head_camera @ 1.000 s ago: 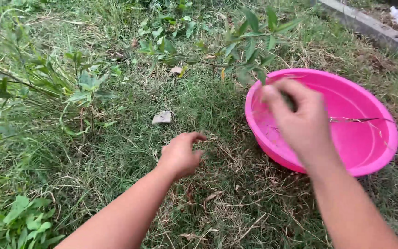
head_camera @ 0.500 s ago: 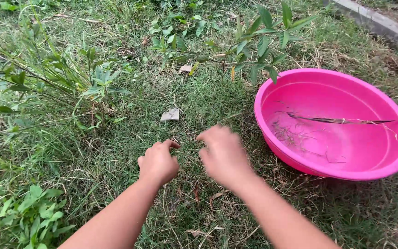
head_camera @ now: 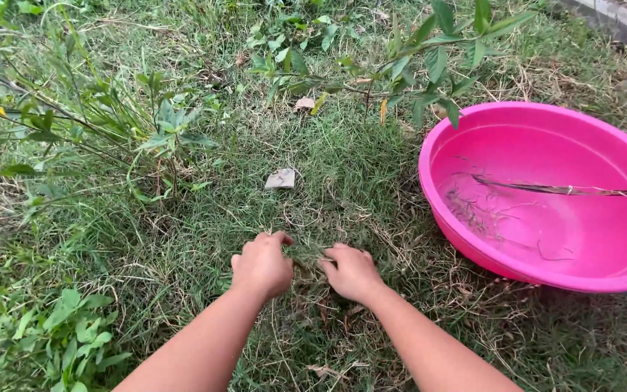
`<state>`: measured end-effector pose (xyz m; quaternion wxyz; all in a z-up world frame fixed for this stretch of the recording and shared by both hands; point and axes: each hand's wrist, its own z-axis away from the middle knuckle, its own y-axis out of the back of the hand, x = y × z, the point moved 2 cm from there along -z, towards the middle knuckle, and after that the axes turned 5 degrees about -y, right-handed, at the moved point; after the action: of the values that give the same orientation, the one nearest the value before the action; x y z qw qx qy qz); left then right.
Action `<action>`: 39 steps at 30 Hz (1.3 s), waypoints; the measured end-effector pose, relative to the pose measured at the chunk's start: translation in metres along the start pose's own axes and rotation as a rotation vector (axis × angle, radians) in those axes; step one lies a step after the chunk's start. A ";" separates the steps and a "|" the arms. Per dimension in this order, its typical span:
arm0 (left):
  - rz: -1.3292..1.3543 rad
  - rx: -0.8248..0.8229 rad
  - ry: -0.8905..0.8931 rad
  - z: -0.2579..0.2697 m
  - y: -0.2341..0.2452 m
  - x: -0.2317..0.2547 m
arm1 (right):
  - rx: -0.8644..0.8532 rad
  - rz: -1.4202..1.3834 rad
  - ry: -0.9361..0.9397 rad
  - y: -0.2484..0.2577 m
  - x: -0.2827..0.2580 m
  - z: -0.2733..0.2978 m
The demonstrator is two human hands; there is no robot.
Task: Manually pick up weeds and dry grass and place them into a pink plastic bowl.
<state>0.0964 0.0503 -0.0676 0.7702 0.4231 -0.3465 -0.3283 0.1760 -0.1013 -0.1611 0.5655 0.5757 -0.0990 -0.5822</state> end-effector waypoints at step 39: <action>0.445 0.158 -0.363 0.019 0.026 0.039 | 1.092 0.438 0.077 0.249 0.021 0.127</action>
<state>0.1077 0.0219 -0.0275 0.7133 0.3297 -0.5872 -0.1940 0.2188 -0.2704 0.0580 0.2973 0.7704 -0.4806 -0.2952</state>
